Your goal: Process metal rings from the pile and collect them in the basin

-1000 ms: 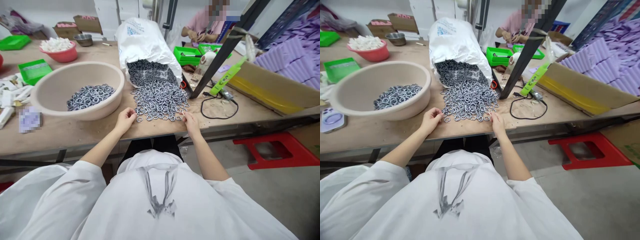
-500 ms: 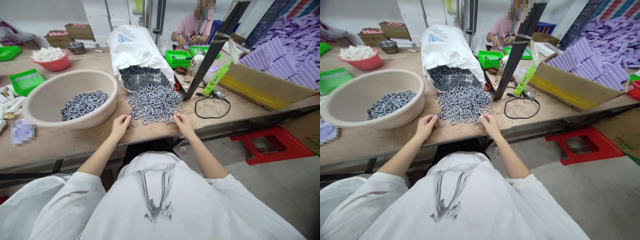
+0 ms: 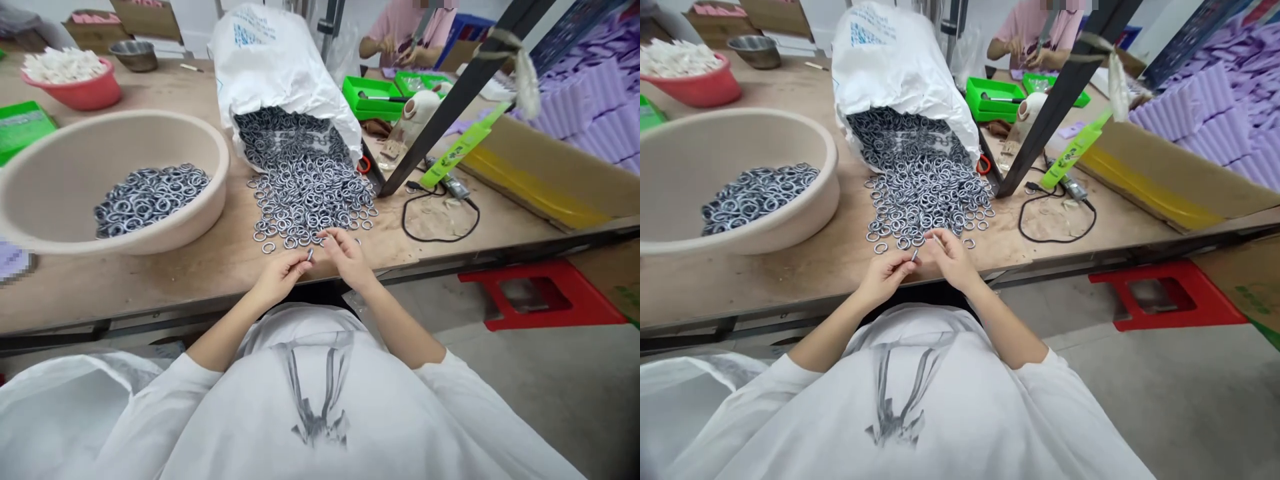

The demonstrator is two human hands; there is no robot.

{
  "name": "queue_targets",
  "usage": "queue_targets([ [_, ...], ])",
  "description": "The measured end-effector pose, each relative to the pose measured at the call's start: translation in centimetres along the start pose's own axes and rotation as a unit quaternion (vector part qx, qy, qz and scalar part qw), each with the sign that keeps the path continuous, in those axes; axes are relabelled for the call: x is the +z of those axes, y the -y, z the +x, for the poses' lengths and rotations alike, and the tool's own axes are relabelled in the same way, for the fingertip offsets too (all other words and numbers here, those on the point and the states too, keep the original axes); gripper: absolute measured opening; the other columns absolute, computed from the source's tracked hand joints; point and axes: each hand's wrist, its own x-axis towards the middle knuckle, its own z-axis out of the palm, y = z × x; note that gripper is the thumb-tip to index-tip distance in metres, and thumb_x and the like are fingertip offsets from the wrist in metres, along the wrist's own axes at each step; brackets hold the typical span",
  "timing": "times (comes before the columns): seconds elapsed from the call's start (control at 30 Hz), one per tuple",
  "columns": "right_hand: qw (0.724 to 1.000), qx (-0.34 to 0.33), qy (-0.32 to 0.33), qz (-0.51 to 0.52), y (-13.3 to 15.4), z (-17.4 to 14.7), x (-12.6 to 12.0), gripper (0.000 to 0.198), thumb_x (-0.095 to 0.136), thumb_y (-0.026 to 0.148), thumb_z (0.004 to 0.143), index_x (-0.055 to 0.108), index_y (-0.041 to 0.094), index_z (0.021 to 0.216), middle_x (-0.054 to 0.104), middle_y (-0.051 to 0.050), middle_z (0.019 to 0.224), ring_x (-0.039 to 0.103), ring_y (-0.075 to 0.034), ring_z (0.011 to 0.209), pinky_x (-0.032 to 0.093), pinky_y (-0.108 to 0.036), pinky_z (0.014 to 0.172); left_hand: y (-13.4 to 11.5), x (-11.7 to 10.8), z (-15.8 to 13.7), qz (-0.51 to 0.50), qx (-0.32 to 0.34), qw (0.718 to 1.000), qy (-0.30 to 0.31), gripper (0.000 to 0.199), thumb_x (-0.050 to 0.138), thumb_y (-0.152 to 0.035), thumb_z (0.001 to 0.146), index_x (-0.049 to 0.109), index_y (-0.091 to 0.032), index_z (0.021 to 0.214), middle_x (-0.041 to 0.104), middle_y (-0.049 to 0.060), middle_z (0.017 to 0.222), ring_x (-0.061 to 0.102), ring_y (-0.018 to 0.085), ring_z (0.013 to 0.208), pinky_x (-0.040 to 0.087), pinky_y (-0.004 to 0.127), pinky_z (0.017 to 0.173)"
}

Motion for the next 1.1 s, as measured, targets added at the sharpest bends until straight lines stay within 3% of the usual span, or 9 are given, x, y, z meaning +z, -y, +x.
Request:
queue_targets([
  [0.1,0.998,0.026,0.056,0.021,1.2,0.8,1.9,0.036,0.064,0.055,0.085,0.064,0.02,0.091,0.054,0.003,0.068,0.047,-0.013,0.064,0.04,-0.027,0.064,0.4,0.2,0.1,-0.006,0.013,1.0,-0.009,0.025,0.057,-0.037,0.094,0.069,-0.019,0.081,0.069,0.002,0.072,0.062,0.015,0.067,0.048,0.026,0.065],
  [0.2,0.996,0.033,0.061,0.061,1.4,1.4,2.6,0.043,0.059,0.059,0.087,0.061,0.019,0.074,0.056,0.001,0.067,0.05,-0.013,0.067,0.042,-0.028,0.068,0.7,-0.1,-0.1,-0.014,0.005,1.0,-0.014,0.028,0.057,-0.041,0.093,0.07,-0.02,0.08,0.072,0.005,0.08,0.066,0.017,0.075,0.05,0.029,0.072],
  [0.3,0.993,0.045,0.055,0.099,1.6,1.5,2.6,0.046,0.06,0.065,0.083,0.063,0.019,0.079,0.06,0.0,0.072,0.053,-0.014,0.07,0.044,-0.029,0.07,0.9,-0.3,-0.3,-0.032,-0.001,0.999,-0.031,0.031,0.058,-0.046,0.092,0.071,-0.02,0.081,0.075,0.006,0.084,0.068,0.018,0.081,0.051,0.031,0.077],
  [0.43,0.989,0.076,0.089,0.089,2.1,1.2,2.6,0.046,0.074,0.061,0.073,0.065,0.019,0.089,0.053,0.004,0.066,0.043,-0.011,0.06,0.036,-0.026,0.058,1.1,-0.2,-0.3,-0.05,-0.018,0.997,-0.051,0.036,0.059,-0.053,0.09,0.072,-0.021,0.079,0.073,0.005,0.079,0.067,0.018,0.077,0.051,0.03,0.073],
  [0.57,0.987,0.079,0.085,0.108,2.0,1.3,2.9,0.041,0.071,0.059,0.076,0.064,0.019,0.08,0.057,0.002,0.069,0.047,-0.012,0.065,0.038,-0.027,0.063,1.2,-0.2,-0.3,-0.039,-0.037,0.998,-0.04,0.04,0.059,-0.057,0.088,0.071,-0.021,0.079,0.07,0.004,0.072,0.063,0.017,0.07,0.049,0.03,0.069],
  [0.7,0.986,0.067,0.071,0.133,1.8,1.6,3.1,0.045,0.065,0.062,0.081,0.058,0.019,0.069,0.056,0.002,0.066,0.049,-0.012,0.065,0.041,-0.028,0.067,1.1,-0.3,-0.3,-0.039,-0.026,0.998,-0.031,0.033,0.058,-0.05,0.091,0.069,-0.021,0.081,0.071,0.004,0.078,0.063,0.016,0.072,0.049,0.029,0.072],
  [0.9,0.992,0.07,0.075,0.068,1.8,1.7,2.9,0.046,0.066,0.065,0.079,0.064,0.019,0.083,0.061,0.0,0.073,0.052,-0.014,0.069,0.043,-0.029,0.068,1.2,-0.3,-0.3,-0.051,-0.039,0.997,-0.037,0.038,0.054,-0.053,0.092,0.067,-0.02,0.078,0.07,0.005,0.077,0.064,0.017,0.074,0.049,0.03,0.072],
  [1.03,0.999,-0.011,0.034,-0.022,2.1,1.0,2.0,0.053,0.041,0.067,0.093,0.06,0.021,0.077,0.059,-0.002,0.072,0.053,-0.016,0.07,0.04,-0.03,0.068,1.2,-0.3,-0.3,-0.07,-0.045,0.996,-0.04,0.037,0.055,-0.052,0.092,0.068,-0.02,0.08,0.073,0.006,0.083,0.067,0.018,0.08,0.051,0.031,0.076],
  [1.1,0.992,-0.056,0.045,-0.108,2.2,0.4,1.5,0.052,0.037,0.063,0.097,0.057,0.021,0.073,0.054,-0.001,0.068,0.049,-0.015,0.065,0.035,-0.029,0.064,1.2,-0.3,-0.3,-0.065,-0.041,0.996,-0.05,0.037,0.054,-0.053,0.092,0.068,-0.021,0.08,0.073,0.006,0.082,0.067,0.018,0.08,0.051,0.031,0.076],
])
